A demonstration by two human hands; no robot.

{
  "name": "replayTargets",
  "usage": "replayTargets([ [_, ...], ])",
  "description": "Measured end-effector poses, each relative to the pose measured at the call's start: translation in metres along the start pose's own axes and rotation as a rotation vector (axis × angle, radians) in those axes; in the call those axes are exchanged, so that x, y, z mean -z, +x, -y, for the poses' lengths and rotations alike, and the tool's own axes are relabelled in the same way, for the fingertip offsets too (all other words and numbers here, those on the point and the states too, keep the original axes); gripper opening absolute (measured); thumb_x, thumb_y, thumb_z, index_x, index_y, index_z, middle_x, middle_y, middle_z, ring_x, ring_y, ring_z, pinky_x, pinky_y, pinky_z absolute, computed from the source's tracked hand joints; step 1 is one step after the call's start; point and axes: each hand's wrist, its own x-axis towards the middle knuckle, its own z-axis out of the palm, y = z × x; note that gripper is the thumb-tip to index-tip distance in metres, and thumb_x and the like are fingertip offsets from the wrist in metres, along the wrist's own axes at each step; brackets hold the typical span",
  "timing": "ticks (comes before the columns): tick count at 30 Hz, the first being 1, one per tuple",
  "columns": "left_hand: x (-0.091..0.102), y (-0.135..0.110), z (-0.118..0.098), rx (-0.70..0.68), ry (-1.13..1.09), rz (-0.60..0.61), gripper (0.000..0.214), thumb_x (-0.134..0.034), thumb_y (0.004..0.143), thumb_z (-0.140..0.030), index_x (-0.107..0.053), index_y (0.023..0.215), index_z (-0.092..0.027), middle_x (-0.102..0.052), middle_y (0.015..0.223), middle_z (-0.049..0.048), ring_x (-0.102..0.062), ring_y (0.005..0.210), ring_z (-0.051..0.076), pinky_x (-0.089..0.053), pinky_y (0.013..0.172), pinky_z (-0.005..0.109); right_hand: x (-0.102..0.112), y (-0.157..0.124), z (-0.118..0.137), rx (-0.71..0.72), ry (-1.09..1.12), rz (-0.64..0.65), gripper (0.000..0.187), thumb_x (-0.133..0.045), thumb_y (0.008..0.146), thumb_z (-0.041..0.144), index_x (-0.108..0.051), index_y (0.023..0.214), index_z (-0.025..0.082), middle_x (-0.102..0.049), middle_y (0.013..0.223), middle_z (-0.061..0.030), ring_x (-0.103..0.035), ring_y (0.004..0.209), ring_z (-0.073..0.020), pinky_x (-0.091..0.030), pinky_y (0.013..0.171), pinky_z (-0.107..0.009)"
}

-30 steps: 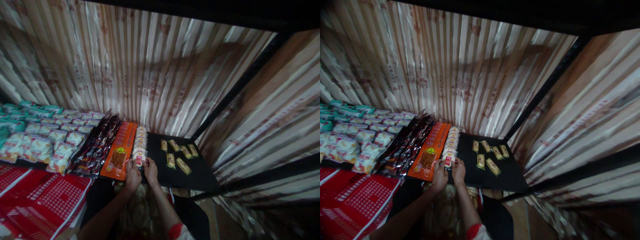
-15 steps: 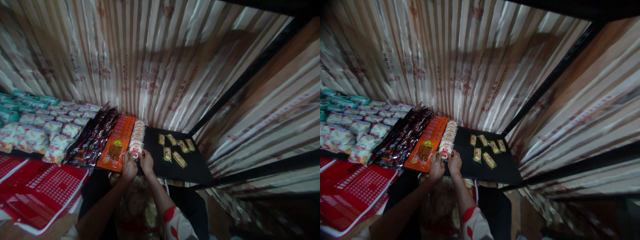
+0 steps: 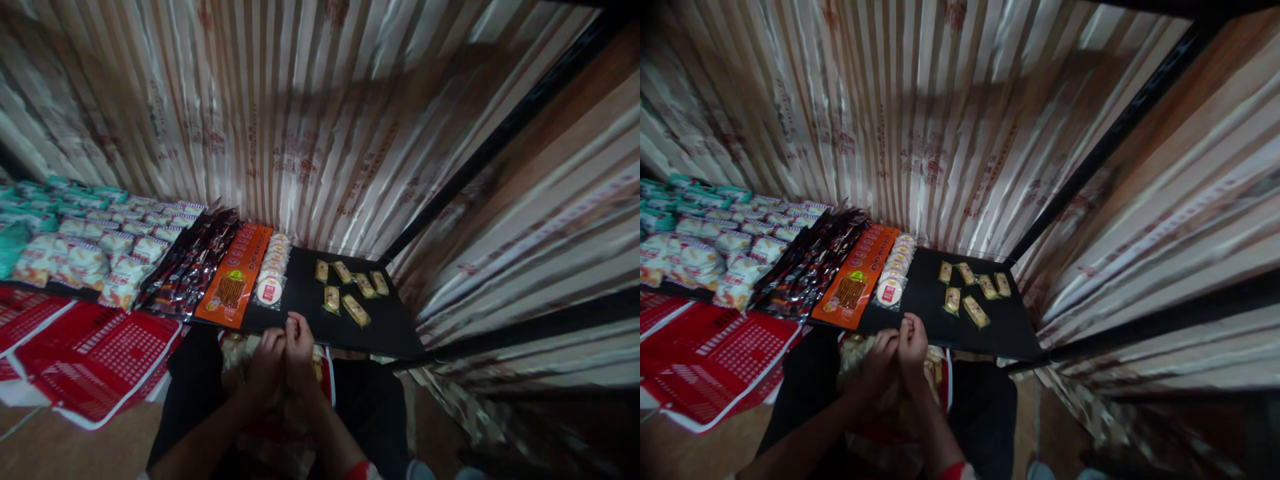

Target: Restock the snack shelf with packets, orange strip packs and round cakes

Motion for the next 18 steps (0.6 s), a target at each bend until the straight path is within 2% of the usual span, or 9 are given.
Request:
replayTargets([
  [3,-0.009,-0.032,-0.002,0.011,-0.017,0.132,0.033,-0.036,0.082,-0.015,-0.056,0.11,-0.017,-0.059,0.102,0.0098,-0.055,0.093,0.018,-0.048,0.081,0.033,0.016,-0.038,-0.02,-0.018,-0.113,0.063,0.028,-0.039,0.084,0.036,-0.062,0.088,0.02,-0.067,0.086,-0.0051,-0.061,0.078,-0.017,-0.046,0.073,-0.028],
  [7,-0.017,-0.049,0.013,0.211,0.154,0.273,0.031,-0.038,0.08,-0.014,-0.06,0.102,-0.015,-0.058,0.109,0.0123,-0.052,0.105,0.022,-0.043,0.091,0.037,0.018,-0.065,-0.055,-0.03,-0.221,0.215,0.027,-0.041,0.082,0.032,-0.065,0.087,0.022,-0.068,0.087,-0.0066,-0.063,0.08,-0.0205,-0.047,0.075,-0.032],
  [9,-0.02,-0.045,0.024,0.302,0.273,0.292,0.037,-0.039,0.078,-0.014,-0.056,0.111,-0.011,-0.052,0.124,0.0153,-0.04,0.121,0.027,-0.035,0.1,0.042,0.01,-0.063,-0.067,-0.057,-0.258,0.231,0.029,-0.04,0.081,0.029,-0.065,0.093,0.021,-0.067,0.095,-0.0087,-0.062,0.088,-0.0213,-0.046,0.082,-0.034],
  [11,-0.024,-0.039,0.034,0.346,0.332,0.294,0.045,-0.037,0.078,-0.012,-0.049,0.121,-0.005,-0.045,0.131,0.0181,-0.031,0.129,0.029,-0.028,0.104,0.044,0.0,-0.056,-0.073,-0.051,-0.264,0.251,0.034,-0.038,0.08,0.026,-0.065,0.098,0.018,-0.065,0.104,-0.0108,-0.058,0.102,-0.022,-0.041,0.093,-0.036],
  [14,-0.032,-0.03,0.048,0.347,0.286,0.296,0.046,-0.034,0.079,-0.009,-0.047,0.123,-0.006,-0.051,0.126,0.0183,-0.037,0.126,0.028,-0.027,0.104,0.048,-0.016,-0.043,-0.073,-0.086,-0.238,0.309,0.035,-0.038,0.08,0.025,-0.065,0.099,0.018,-0.064,0.106,-0.0103,-0.052,0.111,-0.0211,-0.033,0.102,-0.039],
  [18,-0.042,-0.029,0.059,0.314,0.201,0.213,0.042,-0.037,0.078,-0.009,-0.054,0.116,-0.013,-0.056,0.12,0.016,-0.043,0.121,0.028,-0.028,0.103,0.051,-0.028,-0.039,-0.071,-0.192,-0.178,0.335,0.032,-0.04,0.079,0.027,-0.066,0.096,0.02,-0.065,0.107,-0.0088,-0.049,0.116,-0.0203,-0.028,0.106,-0.039],
])
